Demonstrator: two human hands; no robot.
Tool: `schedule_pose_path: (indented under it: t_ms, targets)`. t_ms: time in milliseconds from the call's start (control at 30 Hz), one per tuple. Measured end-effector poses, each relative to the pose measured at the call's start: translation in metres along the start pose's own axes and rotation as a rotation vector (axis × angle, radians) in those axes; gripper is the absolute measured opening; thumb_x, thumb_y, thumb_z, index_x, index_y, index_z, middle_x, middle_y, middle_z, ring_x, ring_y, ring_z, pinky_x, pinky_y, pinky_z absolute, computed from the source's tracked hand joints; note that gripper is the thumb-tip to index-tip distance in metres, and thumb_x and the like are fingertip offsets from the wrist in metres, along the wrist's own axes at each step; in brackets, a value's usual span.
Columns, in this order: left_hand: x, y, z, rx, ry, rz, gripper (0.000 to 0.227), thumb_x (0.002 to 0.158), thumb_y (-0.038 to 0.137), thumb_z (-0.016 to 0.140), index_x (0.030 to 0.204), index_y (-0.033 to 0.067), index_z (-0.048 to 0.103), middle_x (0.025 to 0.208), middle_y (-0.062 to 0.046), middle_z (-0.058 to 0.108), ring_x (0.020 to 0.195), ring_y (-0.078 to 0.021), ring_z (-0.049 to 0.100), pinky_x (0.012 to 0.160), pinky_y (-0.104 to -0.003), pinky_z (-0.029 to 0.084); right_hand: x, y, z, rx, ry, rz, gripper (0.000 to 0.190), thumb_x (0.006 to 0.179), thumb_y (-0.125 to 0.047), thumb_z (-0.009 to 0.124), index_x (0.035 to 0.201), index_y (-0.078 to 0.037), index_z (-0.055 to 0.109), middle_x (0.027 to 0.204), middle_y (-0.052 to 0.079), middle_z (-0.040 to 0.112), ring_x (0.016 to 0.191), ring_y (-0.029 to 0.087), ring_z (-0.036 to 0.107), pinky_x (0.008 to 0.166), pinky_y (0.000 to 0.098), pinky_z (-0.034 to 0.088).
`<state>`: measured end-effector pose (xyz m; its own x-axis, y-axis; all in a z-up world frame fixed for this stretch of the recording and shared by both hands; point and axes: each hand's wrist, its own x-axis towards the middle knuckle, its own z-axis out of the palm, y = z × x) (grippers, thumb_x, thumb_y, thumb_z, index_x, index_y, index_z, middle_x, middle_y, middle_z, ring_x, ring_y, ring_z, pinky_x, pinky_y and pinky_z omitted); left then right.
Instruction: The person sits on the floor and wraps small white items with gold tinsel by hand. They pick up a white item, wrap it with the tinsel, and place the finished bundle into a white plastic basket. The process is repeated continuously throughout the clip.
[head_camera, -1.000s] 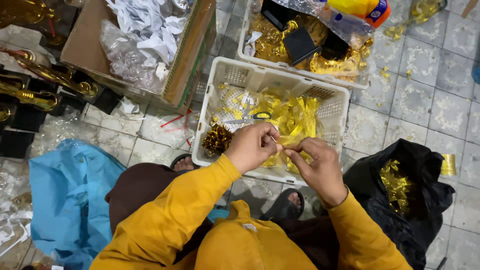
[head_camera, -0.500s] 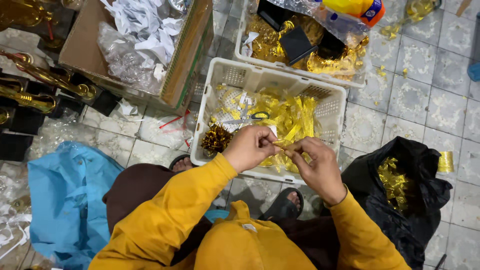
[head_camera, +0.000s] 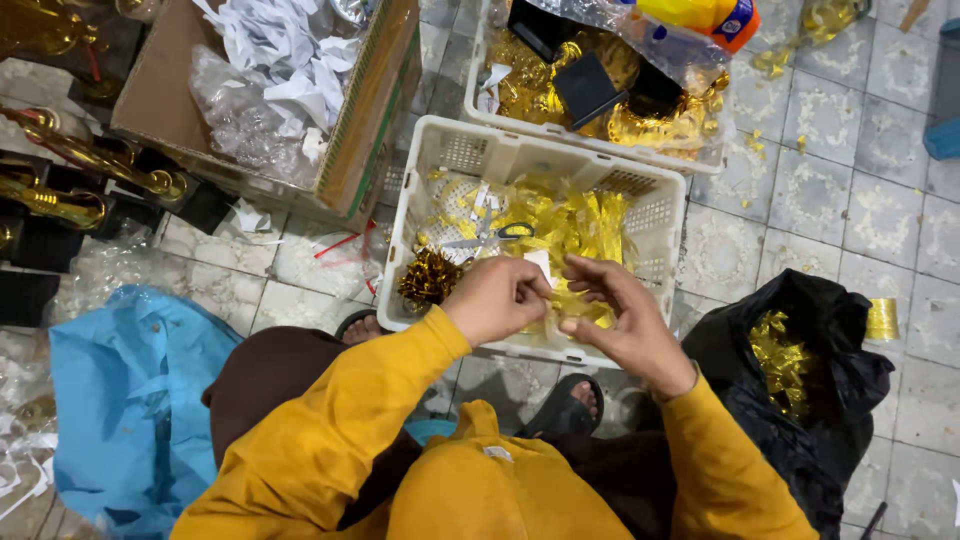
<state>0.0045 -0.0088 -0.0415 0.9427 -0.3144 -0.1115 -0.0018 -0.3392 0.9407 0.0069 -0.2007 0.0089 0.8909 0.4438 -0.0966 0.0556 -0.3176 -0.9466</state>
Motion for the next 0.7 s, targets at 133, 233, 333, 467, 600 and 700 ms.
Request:
schedule_pose_path:
  t_ms: [133, 233, 333, 467, 600, 700]
  targets:
    - [0.004, 0.001, 0.008, 0.157, -0.022, -0.03, 0.009, 0.066, 0.025, 0.065, 0.07, 0.0176, 0.067, 0.058, -0.001, 0.064, 0.066, -0.0258, 0.066, 0.062, -0.036, 0.052, -0.006, 0.008, 0.004, 0.074, 0.012, 0.009, 0.054, 0.07, -0.02, 0.079, 0.117, -0.001, 0.061, 0.101, 0.012, 0.06, 0.094, 0.019, 0.061, 0.085, 0.0314, 0.05]
    - [0.008, 0.0, 0.013, 0.229, -0.044, -0.027, 0.008, 0.066, 0.029, 0.065, 0.068, 0.0209, 0.067, 0.058, 0.0, 0.063, 0.067, -0.0274, 0.066, 0.062, -0.037, 0.052, -0.009, 0.01, 0.008, 0.063, 0.077, 0.039, 0.037, 0.074, -0.012, 0.076, 0.107, 0.002, 0.065, 0.09, 0.011, 0.061, 0.084, 0.018, 0.063, 0.079, 0.0307, 0.052]
    - [0.005, 0.006, 0.02, 0.176, -0.035, -0.044, 0.014, 0.065, 0.029, 0.067, 0.073, 0.0178, 0.068, 0.059, -0.001, 0.065, 0.066, -0.0277, 0.066, 0.061, -0.038, 0.051, -0.014, 0.015, 0.012, 0.049, 0.197, 0.101, 0.018, 0.08, -0.006, 0.071, 0.096, 0.002, 0.068, 0.073, 0.01, 0.061, 0.065, 0.012, 0.059, 0.063, 0.0253, 0.051]
    - [0.003, 0.01, 0.03, 0.045, 0.025, -0.084, 0.03, 0.061, 0.026, 0.071, 0.088, 0.0161, 0.064, 0.062, 0.001, 0.066, 0.061, -0.0192, 0.064, 0.06, -0.033, 0.051, -0.023, 0.033, 0.012, 0.117, 0.301, 0.148, 0.012, 0.086, -0.008, 0.066, 0.095, 0.002, 0.067, 0.067, 0.007, 0.06, 0.058, 0.01, 0.053, 0.056, 0.0224, 0.047]
    - [-0.009, 0.038, 0.02, 0.017, -0.002, -0.082, 0.046, 0.063, 0.02, 0.069, 0.106, 0.0132, 0.055, 0.07, -0.007, 0.066, 0.073, -0.0298, 0.066, 0.068, -0.041, 0.051, -0.034, 0.042, 0.007, 0.157, 0.336, 0.183, 0.012, 0.089, -0.01, 0.063, 0.095, 0.001, 0.063, 0.072, 0.005, 0.06, 0.067, 0.009, 0.056, 0.067, 0.0227, 0.048]
    - [-0.013, 0.047, 0.012, 0.015, 0.028, -0.011, 0.057, 0.071, 0.024, 0.074, 0.119, 0.0062, 0.05, 0.086, -0.018, 0.066, 0.086, -0.0369, 0.063, 0.076, -0.046, 0.05, -0.037, 0.057, -0.016, 0.119, 0.395, 0.182, 0.012, 0.093, -0.012, 0.06, 0.098, -0.001, 0.06, 0.08, 0.006, 0.059, 0.075, 0.013, 0.055, 0.072, 0.0266, 0.046]
